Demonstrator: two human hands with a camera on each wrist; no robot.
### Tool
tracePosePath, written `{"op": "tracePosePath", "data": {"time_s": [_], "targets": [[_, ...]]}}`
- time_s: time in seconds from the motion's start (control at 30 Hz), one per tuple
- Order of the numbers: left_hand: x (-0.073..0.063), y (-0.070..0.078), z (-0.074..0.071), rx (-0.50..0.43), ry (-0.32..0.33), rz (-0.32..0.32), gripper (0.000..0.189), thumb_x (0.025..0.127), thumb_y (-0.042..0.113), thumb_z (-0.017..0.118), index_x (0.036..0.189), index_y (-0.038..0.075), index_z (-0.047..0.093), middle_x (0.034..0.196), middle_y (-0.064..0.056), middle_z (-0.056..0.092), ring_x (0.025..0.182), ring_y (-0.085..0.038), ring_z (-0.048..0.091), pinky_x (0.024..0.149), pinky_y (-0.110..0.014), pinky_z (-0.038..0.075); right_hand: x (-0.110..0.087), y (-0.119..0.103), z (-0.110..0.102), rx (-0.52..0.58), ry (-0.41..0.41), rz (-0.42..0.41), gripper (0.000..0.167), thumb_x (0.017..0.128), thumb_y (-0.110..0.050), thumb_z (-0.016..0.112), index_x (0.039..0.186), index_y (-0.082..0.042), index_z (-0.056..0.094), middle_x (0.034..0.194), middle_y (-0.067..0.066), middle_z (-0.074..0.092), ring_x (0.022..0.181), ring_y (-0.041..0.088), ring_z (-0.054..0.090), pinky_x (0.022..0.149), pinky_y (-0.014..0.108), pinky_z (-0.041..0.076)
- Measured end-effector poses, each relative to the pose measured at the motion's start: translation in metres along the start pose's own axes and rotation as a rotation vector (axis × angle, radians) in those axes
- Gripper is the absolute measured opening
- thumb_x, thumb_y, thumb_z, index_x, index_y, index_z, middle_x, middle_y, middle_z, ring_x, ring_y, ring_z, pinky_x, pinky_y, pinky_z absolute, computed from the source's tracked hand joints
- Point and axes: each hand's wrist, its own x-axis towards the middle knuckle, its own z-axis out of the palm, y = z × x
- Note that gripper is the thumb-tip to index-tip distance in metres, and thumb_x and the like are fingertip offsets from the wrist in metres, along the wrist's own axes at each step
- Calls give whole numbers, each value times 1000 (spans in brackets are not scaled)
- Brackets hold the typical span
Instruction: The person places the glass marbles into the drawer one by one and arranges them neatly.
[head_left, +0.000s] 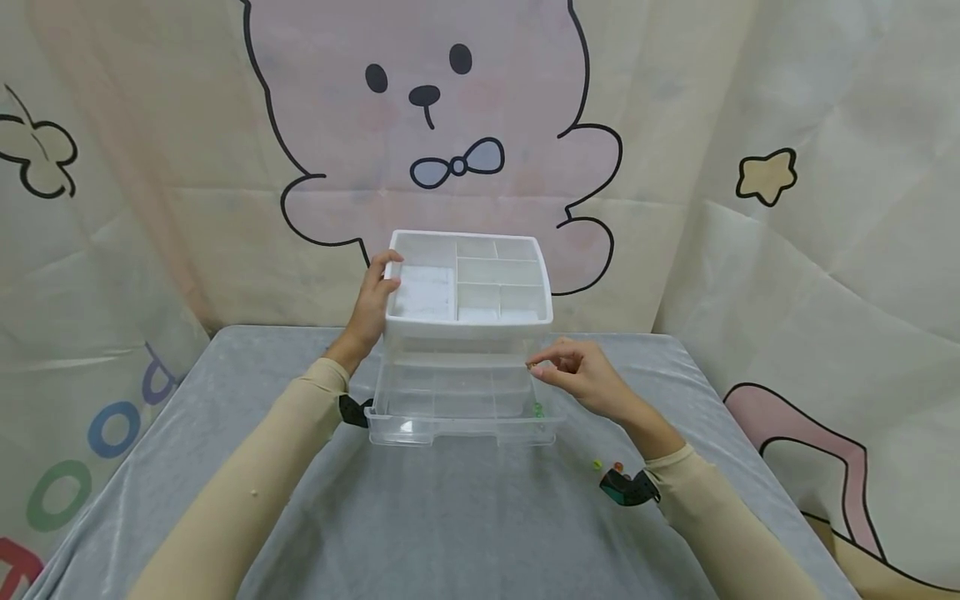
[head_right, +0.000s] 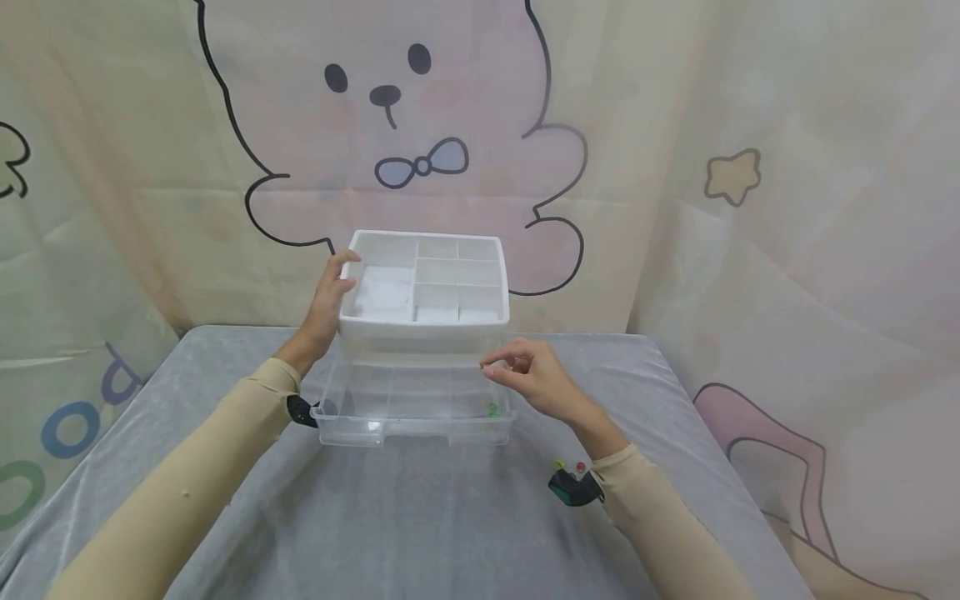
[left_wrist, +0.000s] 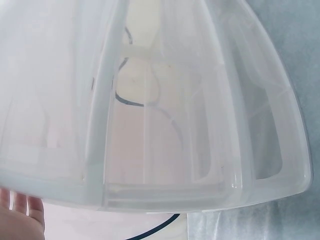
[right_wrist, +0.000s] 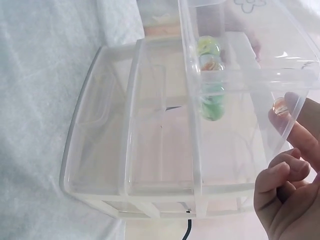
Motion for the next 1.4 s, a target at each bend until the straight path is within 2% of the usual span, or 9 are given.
{"op": "tracePosePath", "data": {"time_s": [0.23, 0.37, 0.5, 0.67, 0.87, 0.97, 1.1, 1.2, 1.4], "targets": [[1, 1, 0, 9, 3, -5, 37, 102, 7, 28, 138, 0, 33, 150, -22, 30, 112, -29, 41, 94, -35, 33, 0, -3, 2, -24, 19, -11, 15, 92, -2, 69, 105, 0, 77, 73, 7, 52, 58, 9, 37, 54, 22, 35], [1, 0, 0, 7, 3, -9, 38, 101, 7, 28, 139, 1, 32, 150, -23, 30, 116, -30, 41, 96, -37, 33, 0, -3, 3, -28, 17, 0, 17, 92, -2, 69, 107, 1, 76, 76, 5, 51, 56, 7, 37, 53, 22, 35], [1, -1, -1, 5, 1, -9, 38, 102, 7, 28, 139, 2, 32, 152, -22, 29, 119, -32, 40, 98, -39, 32, 0, -4, 2, -3, 8, 25, 18, 94, -2, 67, 110, 2, 73, 83, 7, 55, 53, 5, 34, 52, 21, 33], [1, -1, -1, -4, -5, -2, 38, 102, 7, 27, 139, 0, 31, 148, -22, 32, 115, -28, 42, 95, -37, 34, -2, -5, 0, 30, 4, 53, 19, 97, -5, 63, 112, 2, 72, 99, 12, 61, 52, 4, 30, 52, 22, 33], [1, 0, -1, -6, -9, -14, 38, 102, 7, 27, 140, 1, 31, 150, -24, 30, 117, -30, 41, 95, -37, 34, -6, -4, -6, 18, 25, 76, 20, 99, -10, 61, 113, 0, 72, 103, 15, 62, 53, 6, 33, 52, 24, 35], [1, 0, 0, -10, -14, -13, 39, 103, 8, 27, 141, 2, 31, 152, -24, 29, 120, -34, 40, 96, -40, 33, -8, -3, -8, 5, 38, 68, 20, 100, -11, 61, 113, -1, 72, 105, 12, 66, 57, 6, 41, 54, 25, 38], [0, 0, 0, -15, -10, 4, 38, 103, 6, 27, 140, 0, 32, 153, -22, 28, 121, -35, 38, 98, -40, 31, -12, -2, -11, 15, 49, 45, 18, 99, -9, 61, 111, -1, 72, 104, -2, 68, 61, 7, 48, 54, 25, 41], [1, -1, 0, -12, 1, 17, 37, 101, 4, 27, 138, -3, 32, 152, -20, 29, 120, -35, 38, 97, -38, 31, -15, -1, -14, 30, 48, 29, 18, 99, -7, 60, 111, 0, 72, 99, -11, 68, 54, 7, 44, 49, 26, 40], [2, -3, 0, -3, 1, 25, 37, 101, 4, 27, 137, -5, 31, 151, -21, 29, 118, -33, 40, 97, -37, 31, -22, 1, -20, 47, 53, 13, 19, 100, -5, 59, 112, 3, 70, 79, -11, 57, 50, 11, 42, 48, 26, 40]]}}
